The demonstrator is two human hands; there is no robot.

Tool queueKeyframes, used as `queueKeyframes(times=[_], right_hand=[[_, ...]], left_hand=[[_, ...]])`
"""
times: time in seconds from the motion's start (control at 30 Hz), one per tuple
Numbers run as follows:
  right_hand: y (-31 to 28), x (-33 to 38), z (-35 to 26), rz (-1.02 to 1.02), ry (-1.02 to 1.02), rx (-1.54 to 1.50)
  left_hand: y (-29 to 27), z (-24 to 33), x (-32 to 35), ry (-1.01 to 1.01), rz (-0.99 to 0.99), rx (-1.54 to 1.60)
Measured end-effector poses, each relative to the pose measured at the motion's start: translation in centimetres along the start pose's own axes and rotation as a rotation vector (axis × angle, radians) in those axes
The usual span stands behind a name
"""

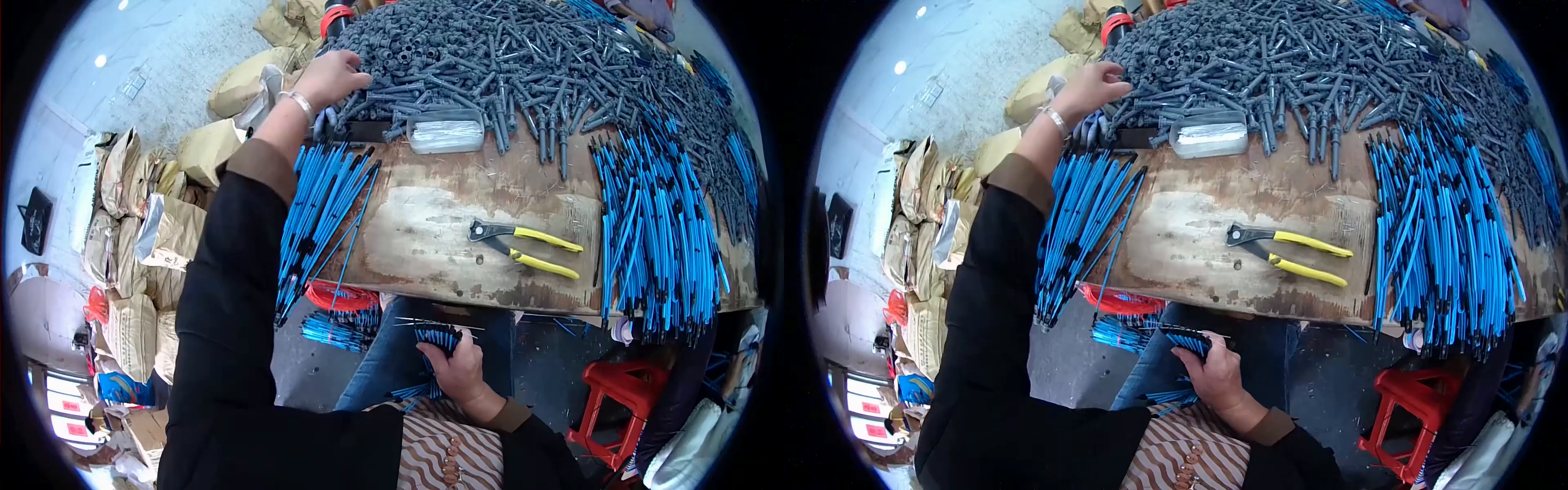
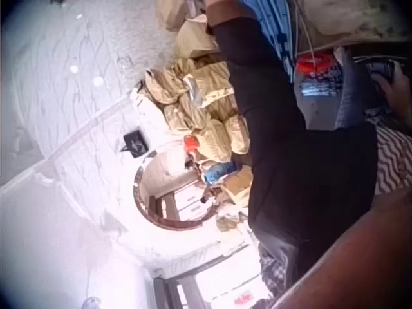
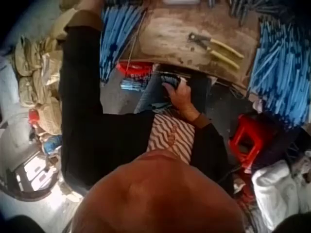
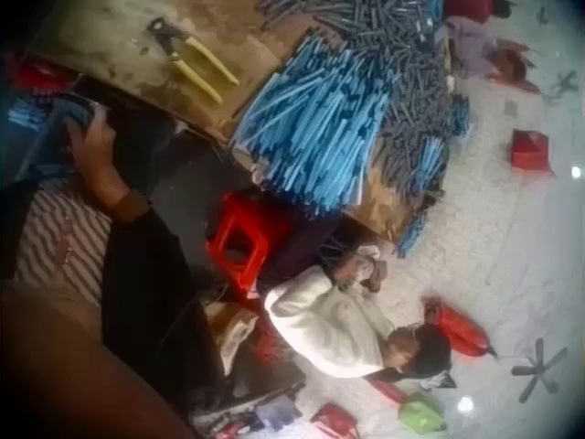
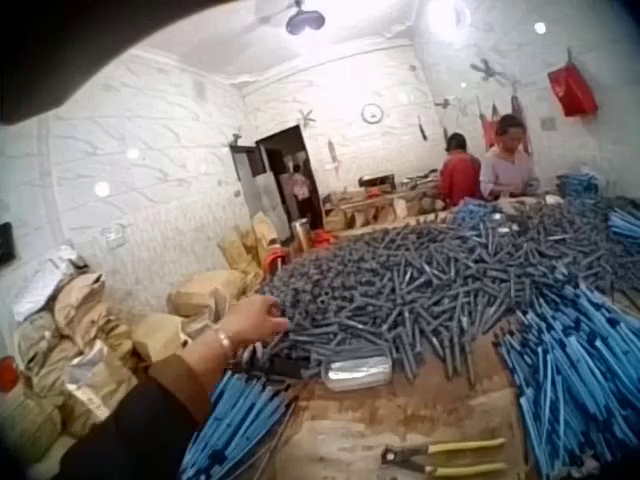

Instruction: Assembling blue wires into circular plastic hubs using pliers on a production workbench.

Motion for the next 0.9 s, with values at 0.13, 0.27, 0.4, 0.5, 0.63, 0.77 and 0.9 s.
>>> queueKeyframes(times=[0.13,0.27,0.4,0.5,0.63,0.77,0.9], right_hand=[[-0.9,-0.8,0.9,0.051,-0.05,0.017],[-1.1,-1.9,1.7,0.042,-0.024,-0.012],[-1.2,-1.9,1.7,0.031,-0.014,-0.014],[-1.2,-1.5,1.3,0.011,-0.025,-0.012],[-1.0,-1.0,0.5,0.012,-0.052,-0.049],[-0.9,-0.1,0.1,-0.011,-0.008,-0.001],[-0.6,0.1,-1.5,-0.047,0.07,-0.059]], left_hand=[[6.7,3.7,-6.4,0.138,0.322,-0.137],[9.6,8.1,-7.7,-0.135,0.302,-0.23],[9.2,9.2,-6.9,-0.249,0.305,-0.226],[6.9,8.7,-4.9,-0.286,0.326,-0.191],[1.3,6.9,2.1,-0.216,-0.099,1.077],[0.6,5.3,14.3,-0.152,-0.588,1.433],[3.6,1.4,24.7,-0.168,-0.675,1.647]])
Point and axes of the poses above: each hand's wrist, its own x-axis away from the middle knuckle, its own y-axis out of the palm, z = x × y, the point moved 1 cm from there along -x, towards the middle knuckle, and after that the axes turned 13 degrees about -y, right-handed, at the moved point
